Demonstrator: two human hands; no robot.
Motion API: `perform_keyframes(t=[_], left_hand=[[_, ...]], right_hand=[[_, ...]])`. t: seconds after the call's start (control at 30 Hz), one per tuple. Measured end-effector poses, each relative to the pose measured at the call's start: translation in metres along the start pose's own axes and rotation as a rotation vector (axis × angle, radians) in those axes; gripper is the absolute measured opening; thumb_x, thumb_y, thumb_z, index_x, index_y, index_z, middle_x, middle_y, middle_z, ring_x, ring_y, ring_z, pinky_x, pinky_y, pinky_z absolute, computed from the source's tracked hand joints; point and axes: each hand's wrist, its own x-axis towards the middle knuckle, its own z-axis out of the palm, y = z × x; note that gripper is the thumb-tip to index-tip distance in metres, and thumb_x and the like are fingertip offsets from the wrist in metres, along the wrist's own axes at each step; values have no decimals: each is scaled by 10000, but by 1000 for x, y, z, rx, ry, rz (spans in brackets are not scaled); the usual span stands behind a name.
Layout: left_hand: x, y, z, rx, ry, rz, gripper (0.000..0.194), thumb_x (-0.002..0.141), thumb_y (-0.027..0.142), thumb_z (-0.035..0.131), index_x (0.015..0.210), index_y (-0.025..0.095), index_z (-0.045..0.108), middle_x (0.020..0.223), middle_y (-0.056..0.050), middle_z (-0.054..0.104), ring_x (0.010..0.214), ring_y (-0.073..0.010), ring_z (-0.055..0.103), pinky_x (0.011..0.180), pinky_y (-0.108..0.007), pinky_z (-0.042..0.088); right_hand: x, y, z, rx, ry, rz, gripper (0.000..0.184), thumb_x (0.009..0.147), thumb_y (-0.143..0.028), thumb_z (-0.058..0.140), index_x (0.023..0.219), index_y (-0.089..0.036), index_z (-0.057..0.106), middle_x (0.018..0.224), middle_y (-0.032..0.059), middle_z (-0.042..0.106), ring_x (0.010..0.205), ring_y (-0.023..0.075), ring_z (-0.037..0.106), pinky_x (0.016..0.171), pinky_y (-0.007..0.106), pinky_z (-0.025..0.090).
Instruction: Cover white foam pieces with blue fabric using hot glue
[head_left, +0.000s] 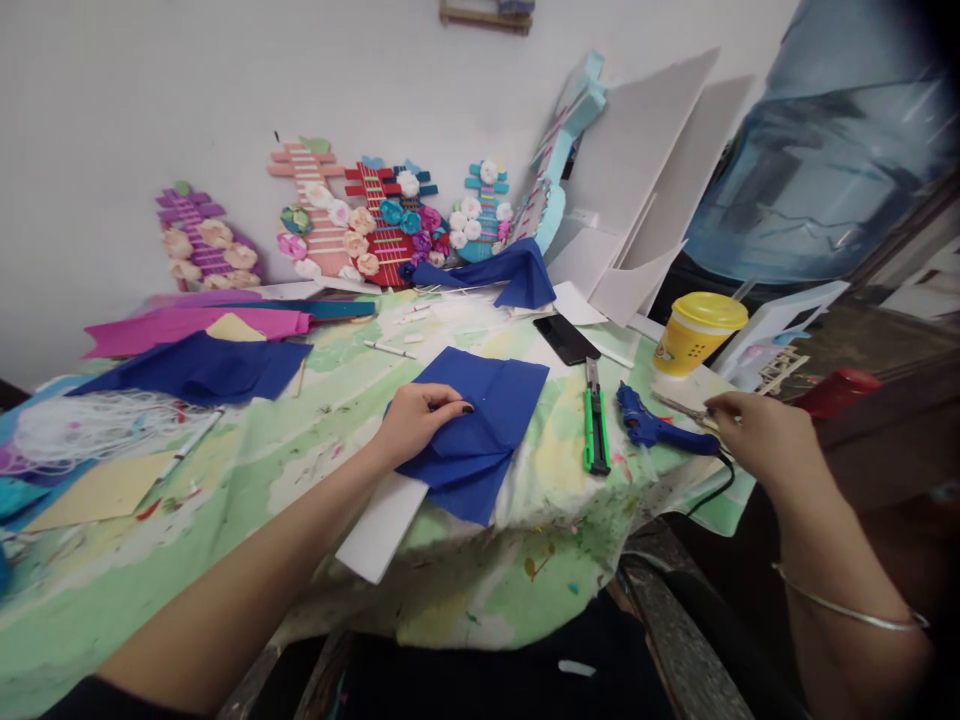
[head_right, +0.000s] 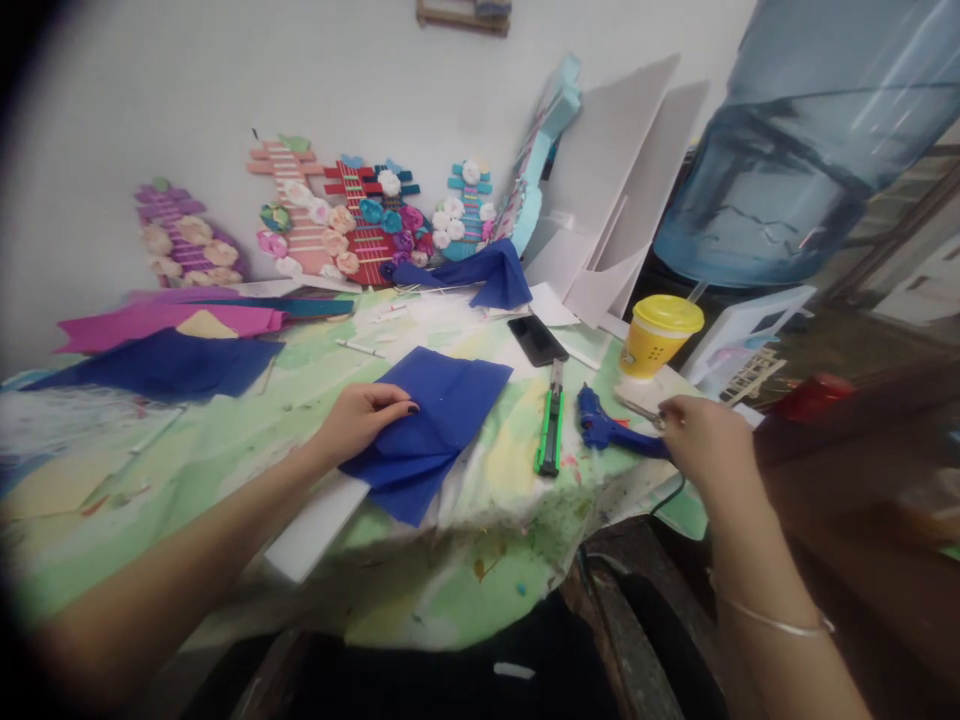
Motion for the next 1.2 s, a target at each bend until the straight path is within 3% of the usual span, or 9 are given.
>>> perform_keyframes(t=[0.07,0.17,0.27,0.4,0.67,0.9,1.0,1.13,1.2], left_hand=[[6,3,-1,9,-25,35,239,764,367,620,686,152,692,648,-4,666,599,-116,554,578,-208,404],[13,2,0,14,-65,77,243,775,369,614,706,153,700,668,-7,676,612,-117,565,589,-206,410],[18,-4,2,32,-89,94,245,783,367,609,716,151,704,665,-10,672,612,-117,566,592,-209,414],[20,-14,5,4,-107,101,237,780,355,614,708,147,702,654,-8,666,595,-112,554,583,-208,415],[24,-25,3,-98,-128,57,212,757,342,633,713,147,703,665,-3,679,607,-117,574,602,-209,443],[42,-38,-17,-51,-83,97,189,751,323,628,712,158,711,700,-14,706,656,-140,613,636,-217,461],[43,-39,-29,24,-88,146,188,777,321,614,716,175,716,701,-10,710,649,-134,619,633,-208,452],[30,-29,-43,192,-109,334,197,790,348,641,701,185,705,710,-10,704,652,-124,617,649,-197,448],[17,-22,-49,259,-156,420,157,794,327,651,845,189,702,751,-12,694,693,-123,617,685,-200,455]], right_hand=[[-15,-37,-1,76,-44,-87,169,772,-205,540,837,-179,694,802,75,705,711,189,628,629,286,433],[-43,-101,4,413,-202,-405,152,798,-165,537,915,-172,634,834,66,672,716,169,614,652,275,486],[-62,-152,15,484,-123,-669,257,823,-96,489,1065,-131,569,1064,151,600,953,220,559,777,340,496],[-61,-184,27,462,12,-912,303,848,-52,467,1115,-154,566,1125,131,586,1070,246,460,903,428,421],[-36,-214,35,641,-10,-1003,176,899,-118,444,806,-167,585,826,58,657,822,171,532,753,338,437],[-28,-234,62,693,79,-882,233,873,-57,406,841,-171,606,852,83,681,873,196,564,771,362,486],[-28,-239,60,799,35,-866,228,861,-53,417,897,-159,615,877,91,683,892,194,572,777,349,520],[-39,-221,40,862,-43,-857,227,850,-95,520,1053,-174,585,983,79,674,976,204,574,874,385,509],[-44,-196,27,799,-4,-800,307,841,-76,528,1118,-204,554,1023,69,666,1005,207,573,890,398,500]])
